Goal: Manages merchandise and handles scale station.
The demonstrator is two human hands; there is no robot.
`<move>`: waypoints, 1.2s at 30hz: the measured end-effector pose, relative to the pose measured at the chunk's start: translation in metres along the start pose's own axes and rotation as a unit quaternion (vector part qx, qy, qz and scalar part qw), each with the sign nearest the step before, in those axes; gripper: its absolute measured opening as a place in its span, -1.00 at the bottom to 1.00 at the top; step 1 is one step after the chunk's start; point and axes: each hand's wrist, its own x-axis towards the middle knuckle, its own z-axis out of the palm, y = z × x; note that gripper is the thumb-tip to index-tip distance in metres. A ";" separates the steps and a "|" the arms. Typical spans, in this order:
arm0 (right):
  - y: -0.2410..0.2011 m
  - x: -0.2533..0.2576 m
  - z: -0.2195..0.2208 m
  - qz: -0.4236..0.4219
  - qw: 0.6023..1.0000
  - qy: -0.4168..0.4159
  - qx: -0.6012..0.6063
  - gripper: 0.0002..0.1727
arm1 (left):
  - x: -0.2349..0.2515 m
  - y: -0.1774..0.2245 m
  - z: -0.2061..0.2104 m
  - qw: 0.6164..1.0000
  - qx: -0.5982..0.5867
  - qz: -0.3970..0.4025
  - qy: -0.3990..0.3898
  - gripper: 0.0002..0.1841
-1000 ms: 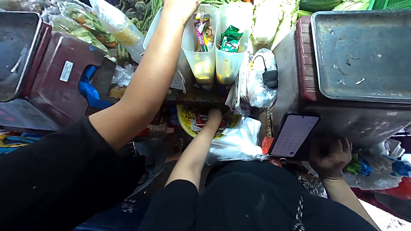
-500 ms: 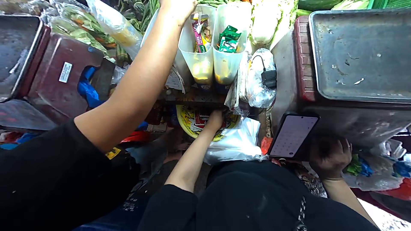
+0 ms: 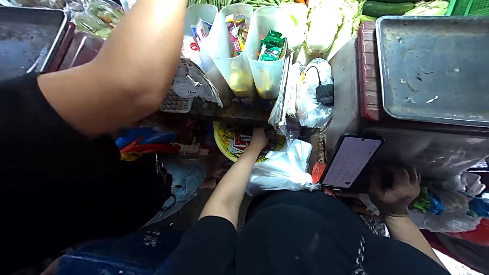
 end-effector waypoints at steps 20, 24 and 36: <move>0.000 -0.001 0.000 0.006 1.000 0.000 0.004 -0.61 | 0.003 0.008 0.005 0.997 -0.035 -0.031 -0.064 -0.53; -0.001 -0.001 0.000 0.002 1.000 0.002 0.007 -0.62 | 0.001 0.020 0.003 0.995 -0.041 -0.053 -0.074 -0.54; -0.002 0.000 -0.001 0.005 1.000 -0.004 0.003 -0.62 | -0.005 0.010 0.007 0.995 -0.090 -0.038 -0.017 -0.49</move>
